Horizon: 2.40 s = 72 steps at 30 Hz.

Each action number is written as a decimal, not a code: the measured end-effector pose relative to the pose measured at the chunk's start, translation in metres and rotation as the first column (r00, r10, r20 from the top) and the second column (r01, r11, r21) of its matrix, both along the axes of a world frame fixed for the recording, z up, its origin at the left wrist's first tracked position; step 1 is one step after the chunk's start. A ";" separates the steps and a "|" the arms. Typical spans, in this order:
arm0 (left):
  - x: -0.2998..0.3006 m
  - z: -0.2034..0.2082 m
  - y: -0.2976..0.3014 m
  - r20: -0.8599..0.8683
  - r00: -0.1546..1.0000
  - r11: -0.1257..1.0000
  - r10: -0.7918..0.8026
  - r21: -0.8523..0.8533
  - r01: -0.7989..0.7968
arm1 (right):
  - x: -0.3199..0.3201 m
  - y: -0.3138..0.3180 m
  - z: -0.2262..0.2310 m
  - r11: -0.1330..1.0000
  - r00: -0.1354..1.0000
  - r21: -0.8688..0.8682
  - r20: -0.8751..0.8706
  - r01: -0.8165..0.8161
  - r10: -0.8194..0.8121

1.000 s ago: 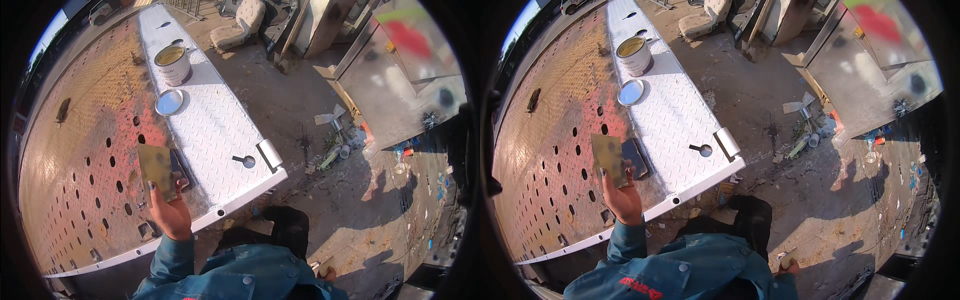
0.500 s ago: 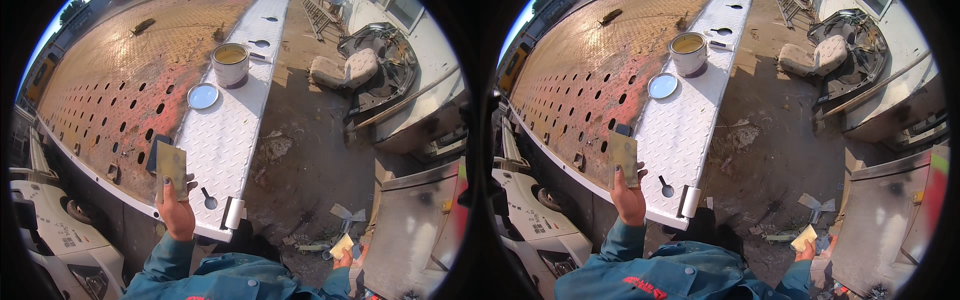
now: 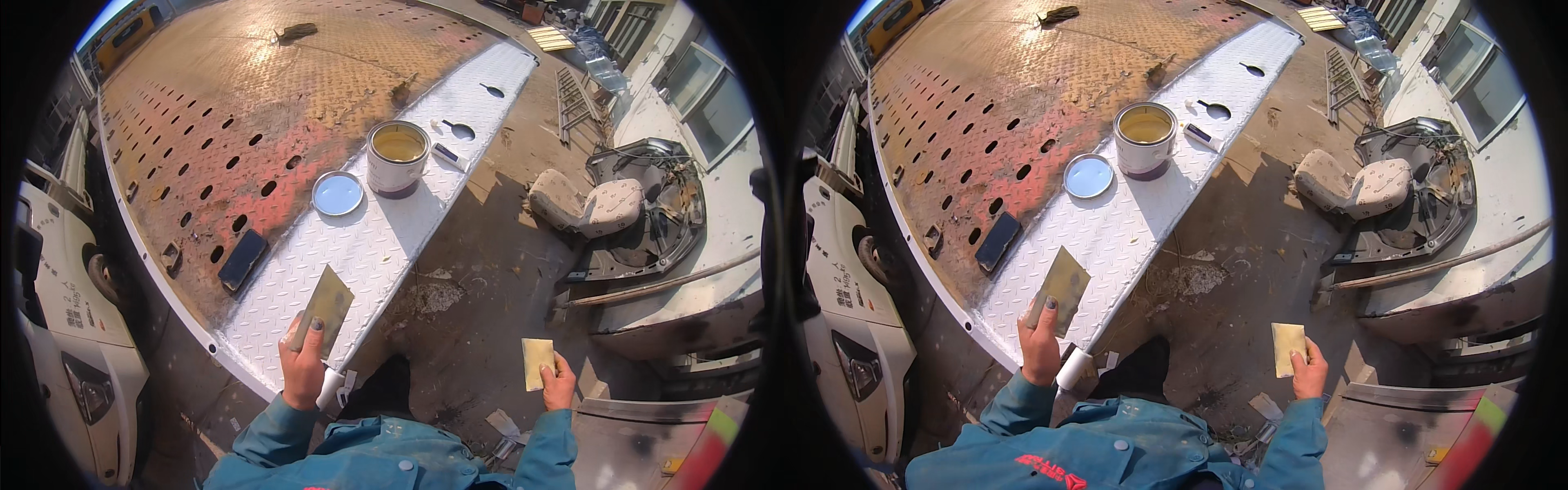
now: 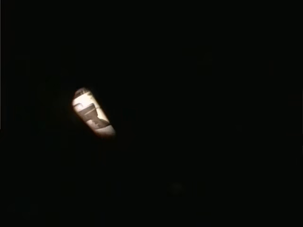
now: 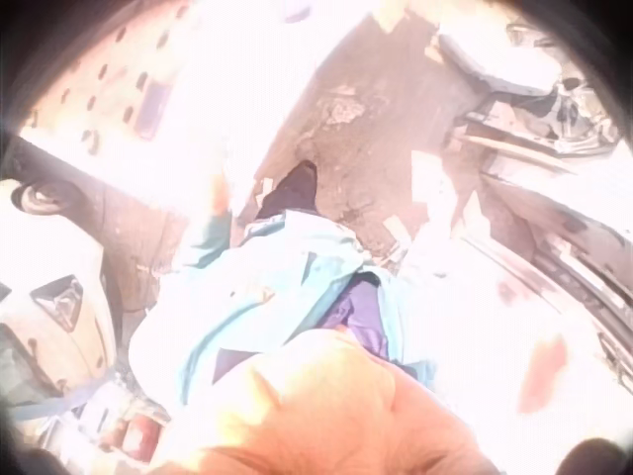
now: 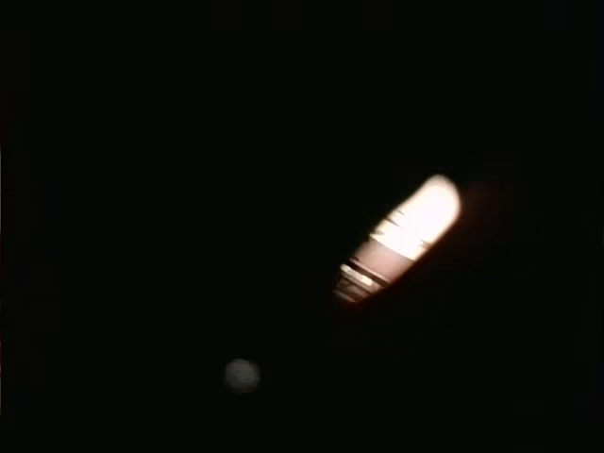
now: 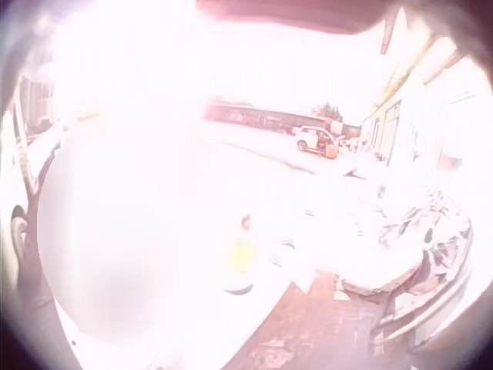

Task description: The person uses a putty knife to apply a yellow paste to the edge of a large metal panel, smoothing it along the seam. They then scoop more paste from a can and continue applying it to the panel edge.

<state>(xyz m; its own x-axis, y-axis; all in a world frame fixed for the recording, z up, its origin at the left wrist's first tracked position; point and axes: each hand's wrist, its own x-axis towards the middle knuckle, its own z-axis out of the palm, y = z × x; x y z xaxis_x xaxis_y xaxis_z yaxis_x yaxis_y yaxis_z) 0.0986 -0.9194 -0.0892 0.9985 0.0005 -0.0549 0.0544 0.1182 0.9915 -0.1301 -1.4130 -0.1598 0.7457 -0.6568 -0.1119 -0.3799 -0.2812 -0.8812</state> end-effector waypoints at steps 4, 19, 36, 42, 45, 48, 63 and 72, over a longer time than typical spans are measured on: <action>0.060 0.019 -0.048 0.256 0.932 0.929 -0.257 0.331 0.166 | 0.098 -0.034 0.065 0.991 0.996 -0.117 0.041 -0.072 0.077; 0.151 0.031 -0.141 0.356 0.788 0.609 -0.502 0.792 0.030 | 0.563 0.068 0.216 -0.053 0.351 -0.813 -0.308 -0.580 0.884; 0.222 0.016 -0.253 0.255 0.950 0.488 -0.178 0.862 -0.141 | 0.733 0.155 0.151 -0.797 -0.301 -0.340 -0.795 -0.499 0.527; 0.229 0.005 -0.253 0.240 0.955 0.502 -0.176 0.856 -0.123 | 0.738 0.174 0.160 -0.830 -0.441 -0.097 -0.810 -0.550 0.387; 0.233 0.005 -0.248 0.235 0.951 0.536 -0.200 0.839 -0.094 | 0.748 0.173 0.151 -0.826 -0.491 -0.025 -0.794 -0.564 0.360; 0.233 0.002 -0.242 0.238 0.943 0.559 -0.233 0.826 -0.071 | 0.753 0.170 0.140 -0.797 -0.519 0.002 -0.759 -0.604 0.392; 0.237 -0.004 -0.227 0.272 0.908 0.564 -0.318 0.825 -0.049 | 0.737 0.152 0.144 -0.471 -0.403 0.045 -0.595 -0.881 0.696; 0.237 -0.001 -0.227 0.270 0.912 0.582 -0.309 0.812 -0.043 | 0.714 0.134 0.159 -0.213 -0.219 0.060 -0.381 -0.975 0.898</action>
